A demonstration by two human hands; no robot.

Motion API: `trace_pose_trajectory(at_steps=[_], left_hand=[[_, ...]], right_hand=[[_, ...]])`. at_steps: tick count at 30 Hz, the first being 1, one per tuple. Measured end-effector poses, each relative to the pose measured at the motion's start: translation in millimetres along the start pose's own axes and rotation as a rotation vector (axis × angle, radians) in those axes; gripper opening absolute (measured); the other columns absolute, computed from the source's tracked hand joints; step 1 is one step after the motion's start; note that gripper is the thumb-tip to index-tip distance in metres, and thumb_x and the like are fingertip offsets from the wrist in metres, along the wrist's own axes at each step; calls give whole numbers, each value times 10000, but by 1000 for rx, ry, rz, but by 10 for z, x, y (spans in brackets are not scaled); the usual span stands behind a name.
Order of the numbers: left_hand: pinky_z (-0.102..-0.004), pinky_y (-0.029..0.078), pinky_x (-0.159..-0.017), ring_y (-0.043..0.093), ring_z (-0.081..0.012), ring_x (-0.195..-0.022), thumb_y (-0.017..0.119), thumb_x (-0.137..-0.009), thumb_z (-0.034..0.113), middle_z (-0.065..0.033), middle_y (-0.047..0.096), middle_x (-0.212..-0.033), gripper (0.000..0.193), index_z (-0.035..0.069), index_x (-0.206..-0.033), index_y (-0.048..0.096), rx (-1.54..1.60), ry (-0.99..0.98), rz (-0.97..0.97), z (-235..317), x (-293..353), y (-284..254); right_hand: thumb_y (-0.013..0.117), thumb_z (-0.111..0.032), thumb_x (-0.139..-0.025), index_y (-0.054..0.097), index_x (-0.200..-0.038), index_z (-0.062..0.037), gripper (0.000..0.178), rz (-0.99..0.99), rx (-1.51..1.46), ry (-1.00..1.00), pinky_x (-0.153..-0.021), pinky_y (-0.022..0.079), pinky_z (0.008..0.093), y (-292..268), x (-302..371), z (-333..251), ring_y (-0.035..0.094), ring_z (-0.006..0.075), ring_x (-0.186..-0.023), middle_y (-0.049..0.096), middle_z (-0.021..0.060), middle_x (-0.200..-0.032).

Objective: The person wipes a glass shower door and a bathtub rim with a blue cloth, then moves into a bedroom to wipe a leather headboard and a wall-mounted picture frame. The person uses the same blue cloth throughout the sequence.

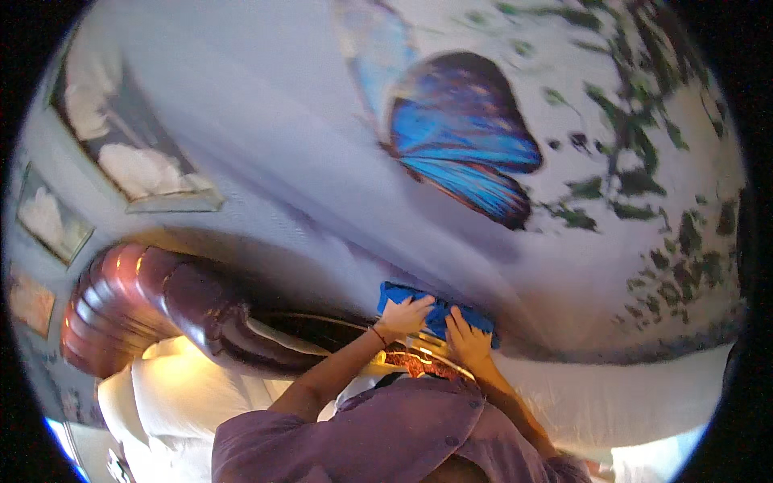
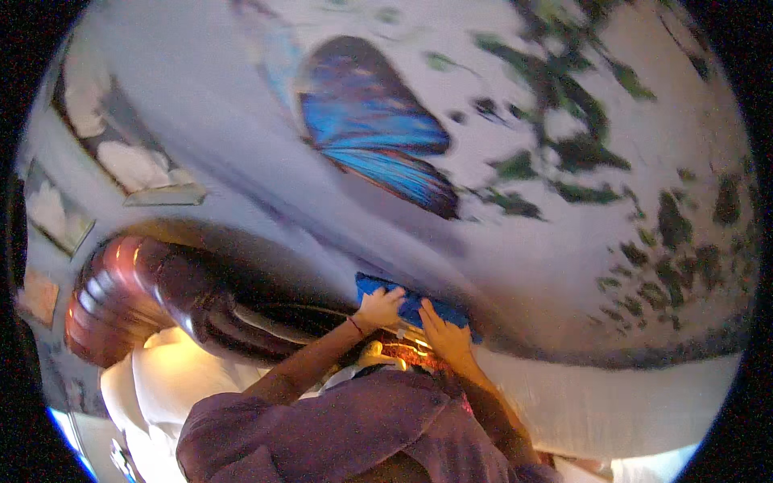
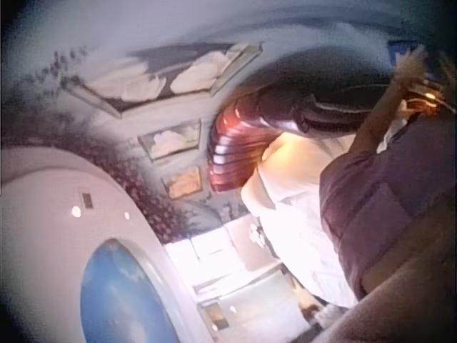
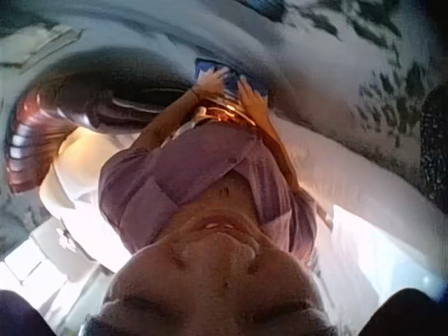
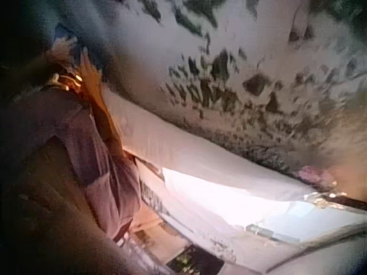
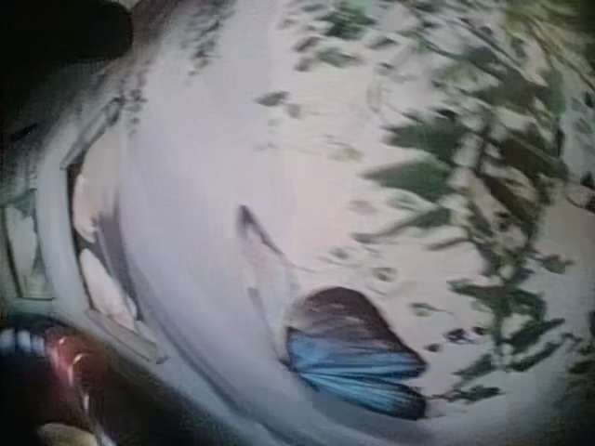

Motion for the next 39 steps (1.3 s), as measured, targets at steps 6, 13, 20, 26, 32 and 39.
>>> trace_pose_trajectory(at_steps=[6,13,20,26,32,39], left_hand=[[-671,388,-839,347,-425,-1350,647,-830,475,-79,460,-1469,491,255,-1268,634,-123,-38,695,-523,89,-791],[-741,151,-1078,145,-636,-1400,563,-911,405,-306,188,-1590,686,1,-1445,418,73,-313,1277,-799,31,-2790],[-559,202,-1179,181,-438,-1480,576,-909,329,-300,326,-1513,655,0,-1448,402,444,-239,117,-203,-89,-1030],[-505,336,-1165,252,-376,-1469,663,-905,174,-183,133,-1631,805,27,-1548,201,461,-165,370,-83,752,-1060],[-514,363,-1150,273,-384,-1458,677,-877,92,-212,76,-1632,897,1,-1557,99,348,-489,427,-87,1300,-1203],[-556,257,-1186,178,-399,-1491,708,-850,70,-225,78,-1631,955,71,-1575,87,112,-571,623,-47,1686,-1582]], right_hand=[[700,-273,-770,697,-1086,-183,329,125,8,69,-751,350,434,-46,-659,-274,516,237,-799,597,74,-1370],[549,-371,-961,577,-1254,-75,418,415,-75,139,-971,311,552,-776,-2033,-447,497,439,-1170,495,206,-1465],[466,-365,-1020,584,-1349,-81,450,207,-95,74,-906,378,443,-387,-1702,-573,553,331,-1101,507,56,-1490],[478,-326,-1032,625,-1327,-95,402,82,-80,2,-889,387,366,122,-1149,-515,585,241,-1079,564,43,-1437],[582,-285,-1000,611,-1345,-97,394,242,-202,-136,-1002,333,378,309,-1292,-750,547,244,-1204,585,54,-1411],[555,-216,-1015,554,-1394,-134,388,7,-449,-197,-912,431,443,295,-1717,-984,636,241,-1079,659,100,-1268]])
Point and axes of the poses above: each hand's wrist, its own x-axis away from the middle knuckle, its own y-axis out of the palm, z = x × y, the point moved 6 cm from there along -x, towards the middle knuckle
